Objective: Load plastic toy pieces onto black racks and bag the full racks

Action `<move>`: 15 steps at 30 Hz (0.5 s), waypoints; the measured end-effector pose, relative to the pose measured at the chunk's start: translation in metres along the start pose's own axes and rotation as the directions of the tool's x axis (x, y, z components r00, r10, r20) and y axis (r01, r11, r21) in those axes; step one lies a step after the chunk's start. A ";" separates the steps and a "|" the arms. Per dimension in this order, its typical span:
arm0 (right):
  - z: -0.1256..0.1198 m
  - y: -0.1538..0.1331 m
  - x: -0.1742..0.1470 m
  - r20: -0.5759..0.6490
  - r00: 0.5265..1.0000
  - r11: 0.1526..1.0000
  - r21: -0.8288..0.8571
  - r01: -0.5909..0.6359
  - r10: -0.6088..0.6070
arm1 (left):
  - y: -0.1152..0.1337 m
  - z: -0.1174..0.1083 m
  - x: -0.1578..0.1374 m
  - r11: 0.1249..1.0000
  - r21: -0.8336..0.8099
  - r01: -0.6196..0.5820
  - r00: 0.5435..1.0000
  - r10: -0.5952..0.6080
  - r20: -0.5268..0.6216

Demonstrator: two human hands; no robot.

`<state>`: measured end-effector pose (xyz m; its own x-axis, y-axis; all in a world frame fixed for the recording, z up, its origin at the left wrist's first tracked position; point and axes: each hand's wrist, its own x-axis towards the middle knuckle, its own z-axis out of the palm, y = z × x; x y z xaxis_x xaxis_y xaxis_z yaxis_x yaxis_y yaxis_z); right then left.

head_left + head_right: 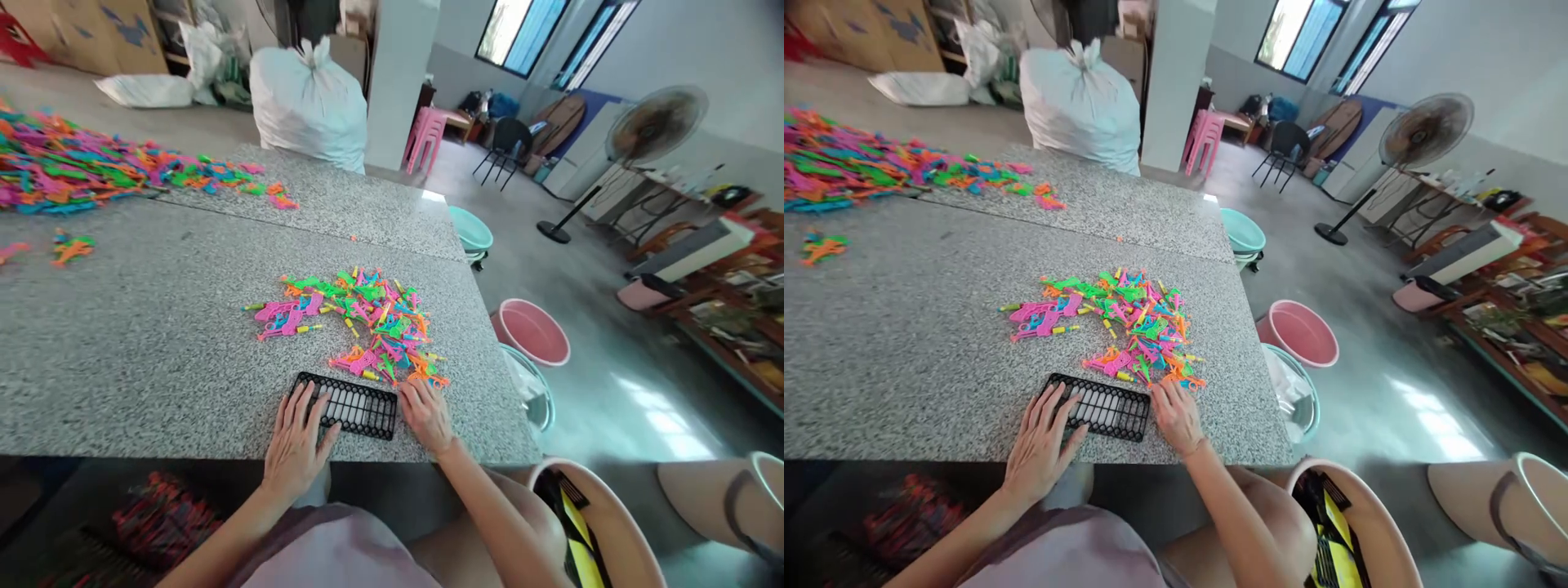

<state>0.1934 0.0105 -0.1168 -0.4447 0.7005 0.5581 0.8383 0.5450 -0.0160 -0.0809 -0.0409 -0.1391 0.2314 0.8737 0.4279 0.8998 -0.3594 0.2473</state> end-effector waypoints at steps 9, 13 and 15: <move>0.018 -0.037 0.070 0.454 0.884 0.993 -0.080 -0.087 0.114 | -0.006 -0.006 -0.002 0.987 0.052 -0.153 0.988 0.154 -0.003; 0.012 -0.022 0.074 0.399 0.877 0.906 0.206 -0.370 0.267 | 0.008 -0.013 -0.012 0.968 0.085 -0.236 0.971 0.231 0.063; 0.011 -0.015 0.070 0.423 0.821 0.668 0.486 -0.563 0.384 | 0.020 -0.011 -0.014 0.943 0.057 -0.327 0.940 0.319 0.116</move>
<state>0.1463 0.0564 -0.0870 -0.1763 0.9791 0.1012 0.6573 0.1936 -0.7283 -0.0706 -0.0636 -0.1308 0.5480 0.7450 0.3804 0.7940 -0.6064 0.0437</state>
